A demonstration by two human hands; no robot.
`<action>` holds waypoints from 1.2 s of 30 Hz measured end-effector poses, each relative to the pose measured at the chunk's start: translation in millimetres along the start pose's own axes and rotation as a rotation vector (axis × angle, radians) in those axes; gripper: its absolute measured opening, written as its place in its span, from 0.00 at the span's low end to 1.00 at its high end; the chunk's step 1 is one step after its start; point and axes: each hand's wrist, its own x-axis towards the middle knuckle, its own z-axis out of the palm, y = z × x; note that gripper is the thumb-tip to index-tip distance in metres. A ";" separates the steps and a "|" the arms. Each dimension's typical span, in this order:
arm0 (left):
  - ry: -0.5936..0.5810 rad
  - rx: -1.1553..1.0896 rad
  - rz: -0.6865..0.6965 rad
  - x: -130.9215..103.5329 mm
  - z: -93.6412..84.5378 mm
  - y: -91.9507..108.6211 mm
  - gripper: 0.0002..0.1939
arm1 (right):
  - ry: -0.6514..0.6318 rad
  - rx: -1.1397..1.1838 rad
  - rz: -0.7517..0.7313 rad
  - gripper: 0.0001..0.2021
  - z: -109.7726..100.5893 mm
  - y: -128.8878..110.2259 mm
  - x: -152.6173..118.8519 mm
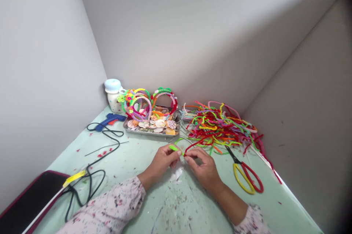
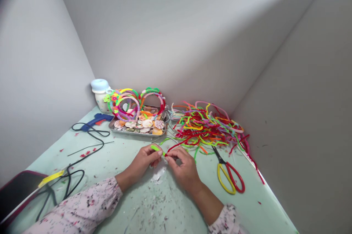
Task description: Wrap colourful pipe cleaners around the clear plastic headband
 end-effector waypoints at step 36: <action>-0.033 0.014 0.027 -0.1 -1.8 0.1 0.12 | -0.020 -0.016 -0.009 0.02 -0.1 -0.8 0.1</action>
